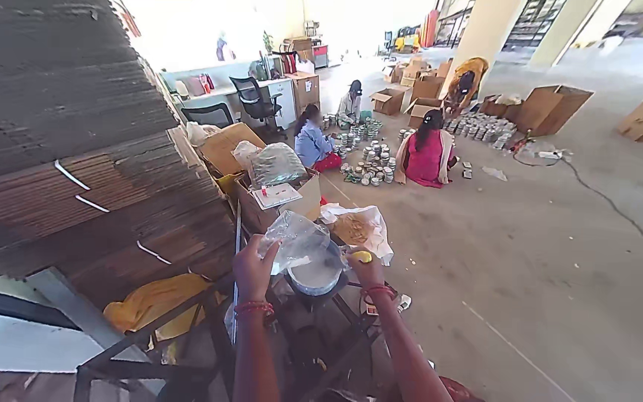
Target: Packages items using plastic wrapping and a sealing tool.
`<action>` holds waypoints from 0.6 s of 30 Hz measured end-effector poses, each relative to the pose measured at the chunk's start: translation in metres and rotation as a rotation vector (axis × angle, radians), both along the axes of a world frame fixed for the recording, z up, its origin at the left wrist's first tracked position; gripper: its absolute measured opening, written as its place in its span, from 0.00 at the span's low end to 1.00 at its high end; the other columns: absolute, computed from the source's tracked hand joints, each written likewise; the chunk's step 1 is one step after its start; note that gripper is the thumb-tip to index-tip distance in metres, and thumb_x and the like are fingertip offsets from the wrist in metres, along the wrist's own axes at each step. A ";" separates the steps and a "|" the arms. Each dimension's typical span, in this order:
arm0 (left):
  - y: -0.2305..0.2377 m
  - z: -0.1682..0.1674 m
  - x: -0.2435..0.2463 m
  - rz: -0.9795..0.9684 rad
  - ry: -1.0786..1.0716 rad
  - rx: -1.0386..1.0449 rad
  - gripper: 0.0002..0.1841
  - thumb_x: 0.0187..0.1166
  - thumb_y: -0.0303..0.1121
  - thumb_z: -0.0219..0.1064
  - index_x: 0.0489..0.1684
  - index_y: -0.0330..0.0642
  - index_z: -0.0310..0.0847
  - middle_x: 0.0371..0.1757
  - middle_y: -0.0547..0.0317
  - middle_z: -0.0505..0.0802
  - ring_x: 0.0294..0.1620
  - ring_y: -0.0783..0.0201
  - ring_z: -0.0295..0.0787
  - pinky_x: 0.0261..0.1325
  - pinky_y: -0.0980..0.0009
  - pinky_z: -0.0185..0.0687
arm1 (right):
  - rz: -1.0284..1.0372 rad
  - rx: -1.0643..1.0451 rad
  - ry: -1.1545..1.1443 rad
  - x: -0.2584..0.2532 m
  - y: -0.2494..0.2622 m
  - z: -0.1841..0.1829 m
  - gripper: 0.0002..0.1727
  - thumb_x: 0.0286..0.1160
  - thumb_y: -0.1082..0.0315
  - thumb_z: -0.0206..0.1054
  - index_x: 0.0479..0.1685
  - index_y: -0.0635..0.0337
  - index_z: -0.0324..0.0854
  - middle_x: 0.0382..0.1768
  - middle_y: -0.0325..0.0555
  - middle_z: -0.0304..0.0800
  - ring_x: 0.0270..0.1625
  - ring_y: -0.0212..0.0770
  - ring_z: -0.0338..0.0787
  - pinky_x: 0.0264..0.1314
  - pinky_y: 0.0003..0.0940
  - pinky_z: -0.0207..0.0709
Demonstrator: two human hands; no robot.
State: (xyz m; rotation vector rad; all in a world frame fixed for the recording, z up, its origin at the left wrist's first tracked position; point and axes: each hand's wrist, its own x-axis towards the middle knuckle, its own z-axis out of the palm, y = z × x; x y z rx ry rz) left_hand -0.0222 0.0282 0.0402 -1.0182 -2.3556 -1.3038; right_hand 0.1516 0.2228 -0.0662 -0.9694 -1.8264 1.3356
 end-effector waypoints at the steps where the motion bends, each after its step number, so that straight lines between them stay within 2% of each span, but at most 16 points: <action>1: 0.001 0.000 0.000 -0.005 0.001 -0.007 0.17 0.77 0.40 0.74 0.49 0.32 0.89 0.40 0.41 0.95 0.45 0.46 0.94 0.54 0.43 0.83 | -0.004 0.021 0.029 -0.007 -0.001 -0.006 0.12 0.72 0.66 0.74 0.50 0.62 0.89 0.45 0.47 0.95 0.43 0.39 0.93 0.51 0.42 0.87; 3: 0.005 0.000 0.002 -0.024 -0.011 -0.025 0.17 0.78 0.40 0.74 0.51 0.33 0.89 0.41 0.39 0.95 0.46 0.43 0.94 0.54 0.40 0.82 | 0.094 -0.021 0.038 -0.015 -0.006 -0.010 0.13 0.73 0.67 0.74 0.53 0.63 0.88 0.49 0.48 0.94 0.44 0.39 0.94 0.49 0.39 0.91; 6: 0.003 0.000 0.000 -0.038 -0.013 -0.030 0.17 0.78 0.40 0.74 0.50 0.32 0.88 0.40 0.39 0.95 0.45 0.42 0.94 0.54 0.38 0.81 | 0.198 -0.150 -0.021 -0.009 -0.013 0.003 0.13 0.73 0.68 0.74 0.52 0.64 0.87 0.44 0.49 0.94 0.37 0.38 0.94 0.43 0.36 0.91; 9: 0.002 -0.002 -0.002 -0.029 -0.029 -0.036 0.18 0.78 0.41 0.75 0.51 0.31 0.88 0.41 0.37 0.94 0.45 0.41 0.93 0.54 0.37 0.81 | 0.079 -0.187 -0.049 0.004 -0.003 0.010 0.12 0.75 0.68 0.74 0.52 0.65 0.87 0.41 0.49 0.94 0.36 0.37 0.93 0.43 0.36 0.90; 12: 0.002 -0.005 -0.001 -0.018 -0.037 -0.043 0.18 0.77 0.41 0.76 0.50 0.32 0.87 0.40 0.36 0.94 0.44 0.38 0.93 0.52 0.34 0.80 | -0.049 -0.141 0.044 -0.007 0.002 -0.012 0.11 0.74 0.68 0.75 0.50 0.64 0.88 0.41 0.50 0.94 0.37 0.39 0.93 0.45 0.39 0.90; 15: 0.005 -0.007 -0.001 -0.026 -0.052 -0.050 0.17 0.77 0.40 0.76 0.51 0.33 0.88 0.41 0.37 0.94 0.45 0.39 0.93 0.53 0.35 0.81 | 0.091 -0.082 0.004 -0.011 -0.008 -0.016 0.11 0.73 0.68 0.75 0.51 0.61 0.89 0.45 0.48 0.94 0.42 0.40 0.94 0.50 0.42 0.89; 18: 0.008 -0.004 -0.005 -0.034 -0.047 -0.077 0.18 0.78 0.40 0.76 0.52 0.33 0.87 0.41 0.37 0.94 0.46 0.39 0.93 0.54 0.35 0.81 | 0.128 -0.139 -0.019 -0.001 -0.011 0.005 0.10 0.70 0.71 0.75 0.47 0.64 0.88 0.39 0.47 0.94 0.35 0.36 0.93 0.43 0.36 0.90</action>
